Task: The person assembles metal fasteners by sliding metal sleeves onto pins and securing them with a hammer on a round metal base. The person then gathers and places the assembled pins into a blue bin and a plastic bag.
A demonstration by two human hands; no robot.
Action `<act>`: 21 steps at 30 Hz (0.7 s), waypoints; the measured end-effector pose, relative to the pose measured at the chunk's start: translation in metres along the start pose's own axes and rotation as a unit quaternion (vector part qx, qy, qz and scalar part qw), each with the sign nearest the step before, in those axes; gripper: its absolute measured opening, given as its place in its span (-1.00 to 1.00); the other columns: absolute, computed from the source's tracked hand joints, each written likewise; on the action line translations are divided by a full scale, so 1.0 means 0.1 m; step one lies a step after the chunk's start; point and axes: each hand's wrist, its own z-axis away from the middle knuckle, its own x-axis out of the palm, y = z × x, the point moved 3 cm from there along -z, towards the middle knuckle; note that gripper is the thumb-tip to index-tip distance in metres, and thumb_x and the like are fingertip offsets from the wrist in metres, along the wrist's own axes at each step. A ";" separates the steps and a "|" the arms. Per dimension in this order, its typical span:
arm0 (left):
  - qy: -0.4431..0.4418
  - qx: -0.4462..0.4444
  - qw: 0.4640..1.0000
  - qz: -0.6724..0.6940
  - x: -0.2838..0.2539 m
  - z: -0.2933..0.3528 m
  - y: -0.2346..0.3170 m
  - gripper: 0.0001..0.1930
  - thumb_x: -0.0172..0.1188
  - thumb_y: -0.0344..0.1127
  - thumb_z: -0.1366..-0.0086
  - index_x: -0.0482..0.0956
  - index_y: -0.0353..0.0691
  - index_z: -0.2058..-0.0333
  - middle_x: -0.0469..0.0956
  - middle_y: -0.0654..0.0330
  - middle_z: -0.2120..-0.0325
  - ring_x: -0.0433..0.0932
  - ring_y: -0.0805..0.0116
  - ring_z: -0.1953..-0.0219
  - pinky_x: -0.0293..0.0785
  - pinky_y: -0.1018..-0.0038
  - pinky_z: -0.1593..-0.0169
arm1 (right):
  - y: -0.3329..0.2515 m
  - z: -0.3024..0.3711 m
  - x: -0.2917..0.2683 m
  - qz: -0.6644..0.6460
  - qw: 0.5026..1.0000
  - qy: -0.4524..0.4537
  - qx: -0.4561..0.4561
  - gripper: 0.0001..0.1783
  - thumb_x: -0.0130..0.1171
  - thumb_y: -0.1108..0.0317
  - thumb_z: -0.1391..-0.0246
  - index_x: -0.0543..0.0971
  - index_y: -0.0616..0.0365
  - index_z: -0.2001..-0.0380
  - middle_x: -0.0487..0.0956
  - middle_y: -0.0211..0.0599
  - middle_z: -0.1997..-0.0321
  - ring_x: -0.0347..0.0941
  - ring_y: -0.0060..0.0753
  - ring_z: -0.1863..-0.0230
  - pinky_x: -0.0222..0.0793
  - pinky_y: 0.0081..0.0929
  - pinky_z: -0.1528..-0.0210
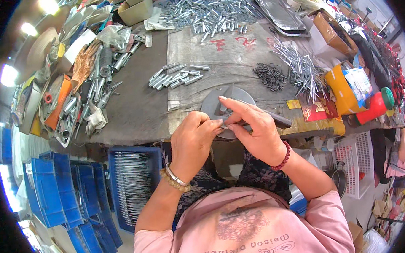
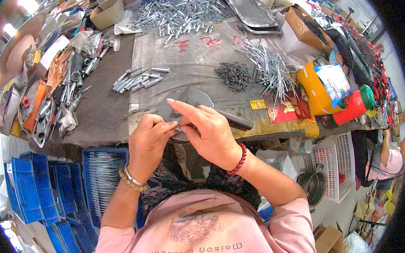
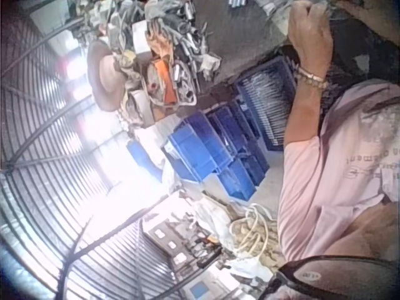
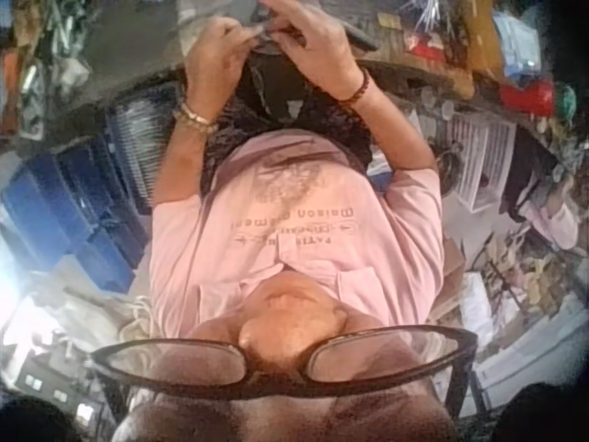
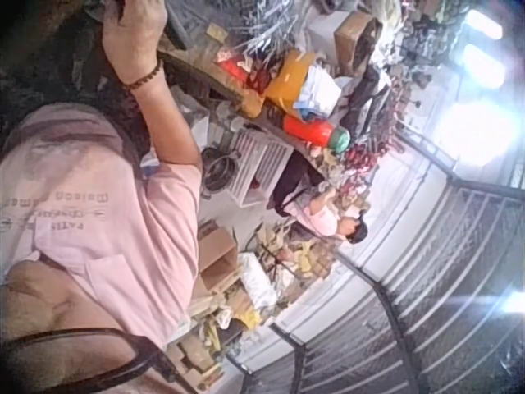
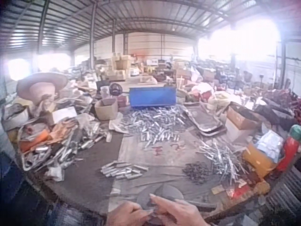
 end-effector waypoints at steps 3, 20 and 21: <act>0.003 0.000 1.000 0.004 0.01 0.00 -0.01 -0.80 0.43 -0.40 -0.18 0.71 -0.13 0.20 0.53 0.20 0.33 0.59 0.15 0.32 0.51 0.25 0.32 | -0.06 -0.05 -0.01 0.063 0.997 -0.022 -0.040 -0.24 0.26 0.64 0.02 0.50 0.06 -0.33 0.69 -0.32 0.26 0.54 -0.21 0.30 0.50 -0.25 0.13; -0.033 -0.044 0.998 0.018 -0.01 -0.01 0.01 -0.74 0.43 -0.50 -0.20 0.76 -0.16 0.12 0.54 0.17 0.32 0.60 0.25 0.32 0.54 0.38 0.25 | 0.07 0.10 -0.53 0.318 0.947 -0.050 0.014 -0.47 0.34 0.44 -0.02 0.61 0.04 -0.14 0.57 -0.25 0.20 0.55 -0.12 0.12 0.47 -0.16 0.07; -0.036 -0.051 0.998 0.022 -0.01 -0.01 0.01 -0.74 0.43 -0.51 -0.20 0.76 -0.16 0.12 0.54 0.18 0.32 0.60 0.26 0.32 0.54 0.39 0.25 | 0.07 0.12 -0.55 0.296 0.955 -0.034 0.007 -0.48 0.34 0.44 -0.03 0.62 0.03 -0.14 0.56 -0.24 0.21 0.56 -0.11 0.16 0.50 -0.16 0.11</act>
